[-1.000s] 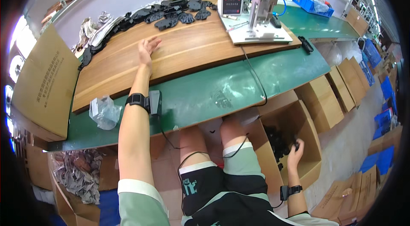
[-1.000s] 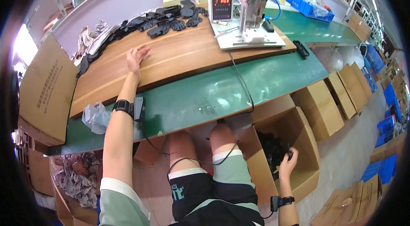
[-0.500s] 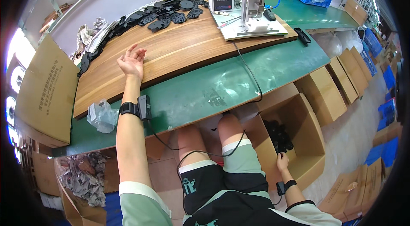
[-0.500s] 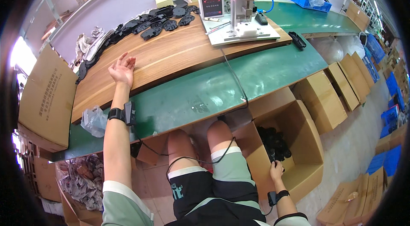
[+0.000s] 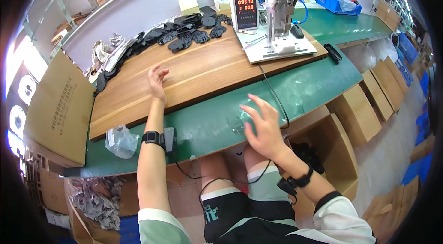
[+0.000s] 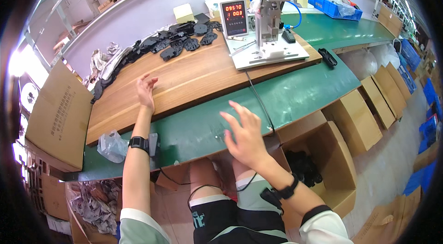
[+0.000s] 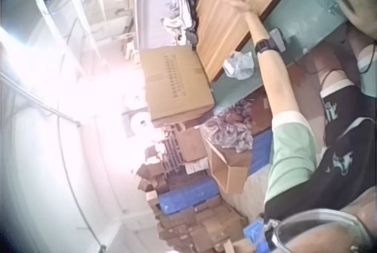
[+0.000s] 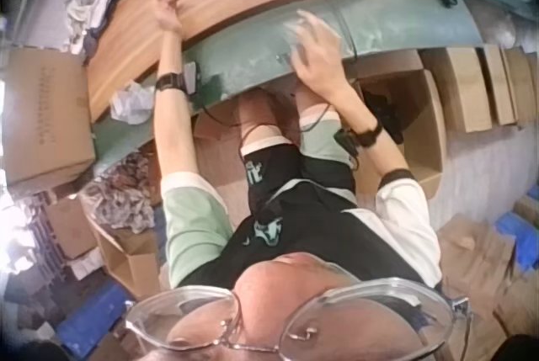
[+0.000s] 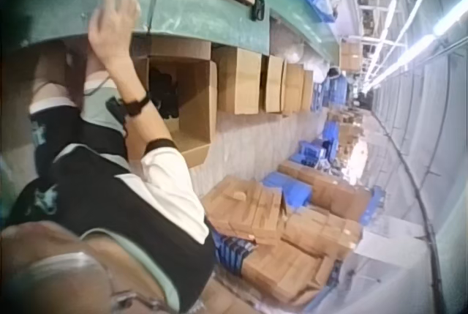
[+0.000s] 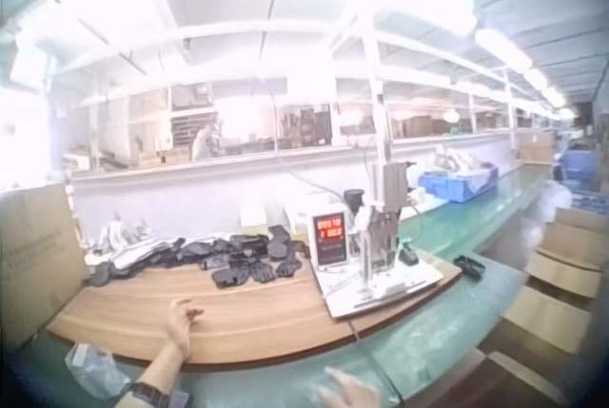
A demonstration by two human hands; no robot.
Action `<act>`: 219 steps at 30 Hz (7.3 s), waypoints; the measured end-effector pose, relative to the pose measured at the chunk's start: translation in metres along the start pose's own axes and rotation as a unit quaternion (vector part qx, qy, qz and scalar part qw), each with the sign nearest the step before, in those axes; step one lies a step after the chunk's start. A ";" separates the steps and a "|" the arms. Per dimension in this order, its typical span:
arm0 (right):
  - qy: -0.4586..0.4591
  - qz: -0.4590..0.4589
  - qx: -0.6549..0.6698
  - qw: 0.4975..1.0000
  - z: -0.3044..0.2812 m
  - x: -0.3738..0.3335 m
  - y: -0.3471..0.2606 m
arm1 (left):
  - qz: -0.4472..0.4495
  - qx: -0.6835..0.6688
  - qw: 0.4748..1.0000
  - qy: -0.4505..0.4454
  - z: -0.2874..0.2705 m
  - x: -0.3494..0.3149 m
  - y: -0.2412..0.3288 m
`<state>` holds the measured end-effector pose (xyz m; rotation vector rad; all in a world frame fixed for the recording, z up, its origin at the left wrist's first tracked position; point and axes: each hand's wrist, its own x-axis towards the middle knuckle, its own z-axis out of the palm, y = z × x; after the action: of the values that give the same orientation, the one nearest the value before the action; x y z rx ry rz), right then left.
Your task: Using a pneumatic press to assemble black plastic components on an assembly line.
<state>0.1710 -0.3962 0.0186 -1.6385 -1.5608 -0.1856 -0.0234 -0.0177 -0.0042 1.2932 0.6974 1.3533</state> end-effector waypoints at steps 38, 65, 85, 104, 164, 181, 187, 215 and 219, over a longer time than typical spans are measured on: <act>-0.095 0.031 -0.094 0.991 0.039 0.030 0.005 | 0.080 0.641 0.731 -0.220 0.122 0.105 -0.031; -0.038 -0.095 -0.149 0.983 0.062 0.088 0.014 | 0.386 0.281 0.875 0.076 0.100 -0.080 0.037; 0.029 -0.097 -0.091 0.991 -0.103 0.096 0.099 | 0.382 0.316 0.861 -0.115 0.112 -0.109 0.058; -0.003 -0.033 -0.206 0.978 -0.092 0.142 0.203 | 0.359 0.318 0.834 -0.273 0.116 -0.108 0.046; 0.044 -0.023 -0.170 0.984 -0.068 0.143 0.216 | 0.258 0.344 0.846 -0.315 0.118 -0.107 0.045; 0.087 -0.034 -0.161 0.983 -0.062 0.143 0.217 | 0.215 0.309 0.889 -0.260 0.118 -0.108 0.036; 0.090 -0.028 -0.157 0.983 -0.062 0.141 0.215 | 0.175 0.286 0.907 -0.256 0.116 -0.106 0.037; 0.195 0.023 -0.149 0.969 -0.097 -0.150 0.086 | 0.539 0.500 0.602 -0.312 0.327 -0.121 0.025; 0.130 0.257 -0.160 0.944 -0.065 -0.275 0.093 | 0.537 0.536 0.586 -0.285 0.363 -0.108 0.003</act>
<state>0.2223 -0.6327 -0.1538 -2.1209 -0.8969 -0.3716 0.2972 -0.2124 0.0515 3.3523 0.1097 1.1270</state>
